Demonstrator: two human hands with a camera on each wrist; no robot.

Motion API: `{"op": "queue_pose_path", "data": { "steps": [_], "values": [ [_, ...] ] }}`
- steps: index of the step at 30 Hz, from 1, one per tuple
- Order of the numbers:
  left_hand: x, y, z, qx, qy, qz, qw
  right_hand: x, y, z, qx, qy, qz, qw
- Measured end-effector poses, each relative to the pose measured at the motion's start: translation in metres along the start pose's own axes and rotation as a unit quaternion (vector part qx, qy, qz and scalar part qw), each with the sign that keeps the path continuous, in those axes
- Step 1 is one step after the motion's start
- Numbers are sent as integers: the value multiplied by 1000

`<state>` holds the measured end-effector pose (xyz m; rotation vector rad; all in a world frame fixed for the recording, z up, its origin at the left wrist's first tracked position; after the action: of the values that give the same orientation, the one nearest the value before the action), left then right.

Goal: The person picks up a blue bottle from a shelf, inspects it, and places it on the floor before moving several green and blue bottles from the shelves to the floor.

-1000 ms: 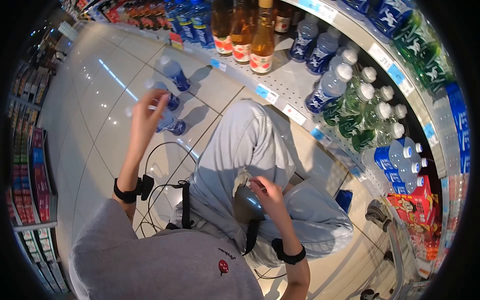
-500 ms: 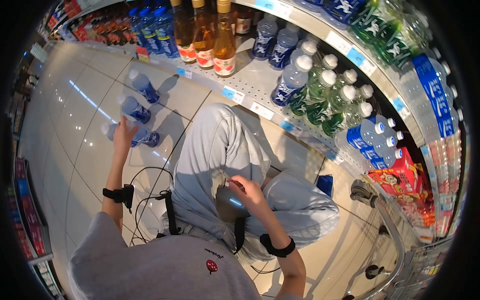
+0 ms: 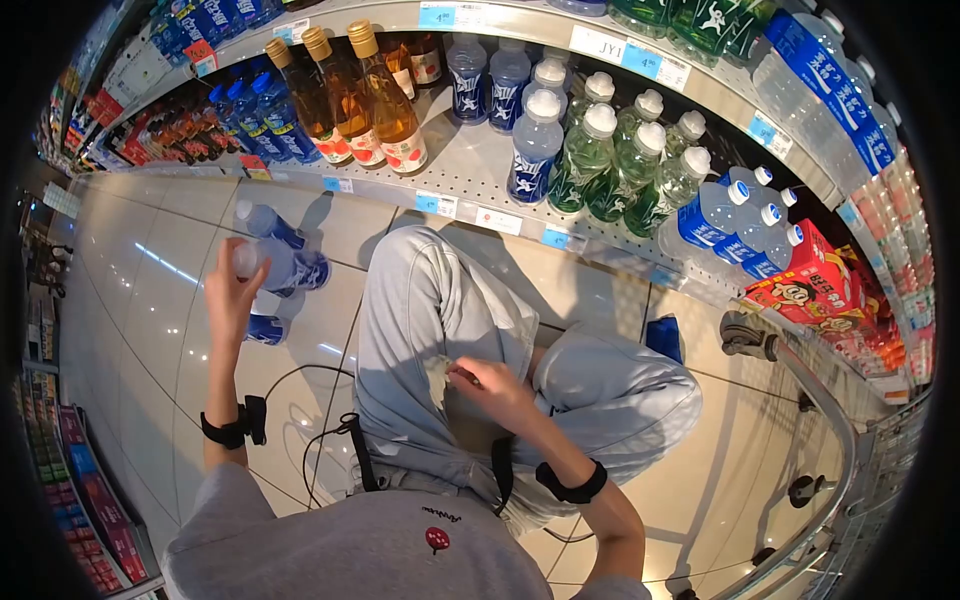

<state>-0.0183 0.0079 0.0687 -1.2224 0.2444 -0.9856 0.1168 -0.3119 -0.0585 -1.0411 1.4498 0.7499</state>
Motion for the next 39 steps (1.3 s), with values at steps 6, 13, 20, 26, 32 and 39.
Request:
{"op": "queue_pose_path", "data": {
  "steps": [6,13,20,26,32,39],
  "values": [
    [75,-7,40,14,92,-163,982,-2,-4,-3,15,11,1,1000],
    [149,53,112,-85,174,-260,946,9,-5,-10,40,10,-8,999],
    [192,135,158,-41,330,-124,935,10,-8,-13,32,39,2,999],
    [201,179,199,-43,393,-97,913,15,-12,-8,27,47,10,998],
    [223,193,225,-51,400,-77,912,20,-10,-1,25,55,22,998],
    [238,221,241,-88,427,-61,898,19,-12,1,9,86,18,996]
  ]
}}
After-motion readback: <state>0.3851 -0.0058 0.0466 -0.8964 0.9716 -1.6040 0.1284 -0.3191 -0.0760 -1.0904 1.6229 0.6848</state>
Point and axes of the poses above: each hand's wrist, its own z-axis towards the middle knuckle, its own y-axis out of the palm, x = y × z, the point moved 2 cm from there along z, towards the middle knuckle, and after that the axes turned 7 degrees about z, right-handed, at the moved point
